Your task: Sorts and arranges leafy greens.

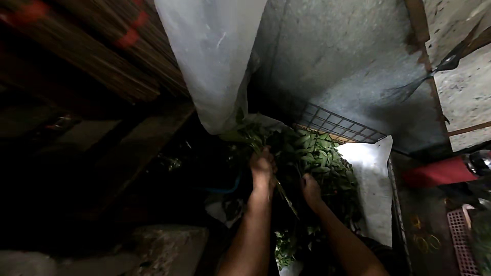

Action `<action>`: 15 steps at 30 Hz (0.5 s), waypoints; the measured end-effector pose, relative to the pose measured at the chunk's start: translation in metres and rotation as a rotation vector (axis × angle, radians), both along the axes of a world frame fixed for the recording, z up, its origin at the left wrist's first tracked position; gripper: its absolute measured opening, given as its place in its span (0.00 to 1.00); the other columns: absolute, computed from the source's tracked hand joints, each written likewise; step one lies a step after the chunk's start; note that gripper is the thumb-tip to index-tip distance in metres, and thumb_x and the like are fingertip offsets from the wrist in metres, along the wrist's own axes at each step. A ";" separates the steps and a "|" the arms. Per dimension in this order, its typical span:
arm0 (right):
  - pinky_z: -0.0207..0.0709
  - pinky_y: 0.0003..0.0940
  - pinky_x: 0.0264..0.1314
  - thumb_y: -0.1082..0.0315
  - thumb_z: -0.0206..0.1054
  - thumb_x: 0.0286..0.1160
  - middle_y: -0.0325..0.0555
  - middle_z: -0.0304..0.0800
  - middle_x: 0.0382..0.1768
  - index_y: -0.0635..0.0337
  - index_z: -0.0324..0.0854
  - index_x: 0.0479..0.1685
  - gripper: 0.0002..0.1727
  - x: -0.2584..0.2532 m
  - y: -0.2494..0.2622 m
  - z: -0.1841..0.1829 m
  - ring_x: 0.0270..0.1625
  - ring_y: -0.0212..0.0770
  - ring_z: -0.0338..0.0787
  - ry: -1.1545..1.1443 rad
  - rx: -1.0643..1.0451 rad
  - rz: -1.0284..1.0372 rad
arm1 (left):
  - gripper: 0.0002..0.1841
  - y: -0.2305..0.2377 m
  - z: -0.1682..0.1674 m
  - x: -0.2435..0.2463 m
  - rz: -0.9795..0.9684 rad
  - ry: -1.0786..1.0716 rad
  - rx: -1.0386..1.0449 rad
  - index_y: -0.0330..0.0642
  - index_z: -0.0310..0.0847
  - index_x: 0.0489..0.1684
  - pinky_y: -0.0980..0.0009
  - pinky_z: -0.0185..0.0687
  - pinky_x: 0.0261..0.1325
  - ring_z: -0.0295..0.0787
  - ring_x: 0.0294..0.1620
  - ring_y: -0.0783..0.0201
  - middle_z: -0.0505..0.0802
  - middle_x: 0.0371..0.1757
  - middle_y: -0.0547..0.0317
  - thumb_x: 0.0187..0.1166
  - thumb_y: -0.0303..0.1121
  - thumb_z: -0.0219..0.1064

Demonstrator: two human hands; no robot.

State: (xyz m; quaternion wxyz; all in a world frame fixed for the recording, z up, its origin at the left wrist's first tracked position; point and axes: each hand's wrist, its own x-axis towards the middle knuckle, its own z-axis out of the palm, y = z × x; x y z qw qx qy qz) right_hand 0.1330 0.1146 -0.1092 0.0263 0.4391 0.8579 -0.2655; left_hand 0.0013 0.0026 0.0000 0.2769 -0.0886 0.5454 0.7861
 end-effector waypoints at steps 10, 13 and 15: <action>0.77 0.58 0.73 0.56 0.58 0.89 0.61 0.85 0.68 0.59 0.82 0.68 0.20 0.001 0.027 -0.001 0.71 0.59 0.85 -0.089 -0.097 -0.091 | 0.06 0.012 -0.006 0.007 -0.097 0.010 -0.020 0.42 0.77 0.48 0.79 0.64 0.14 0.65 0.11 0.73 0.73 0.17 0.64 0.88 0.34 0.63; 0.77 0.53 0.73 0.63 0.59 0.88 0.63 0.88 0.60 0.67 0.85 0.60 0.18 0.009 0.028 0.007 0.66 0.57 0.86 0.341 -0.017 -0.139 | 0.06 0.013 -0.005 0.008 -0.205 0.008 -0.055 0.40 0.79 0.47 0.80 0.64 0.14 0.65 0.11 0.73 0.74 0.18 0.63 0.87 0.32 0.64; 0.85 0.45 0.59 0.65 0.56 0.89 0.54 0.92 0.47 0.67 0.81 0.65 0.18 0.012 0.022 0.022 0.50 0.46 0.92 0.527 -0.003 -0.167 | 0.06 0.015 -0.005 0.013 -0.325 0.026 -0.091 0.37 0.80 0.48 0.80 0.63 0.13 0.67 0.11 0.73 0.79 0.19 0.61 0.86 0.31 0.66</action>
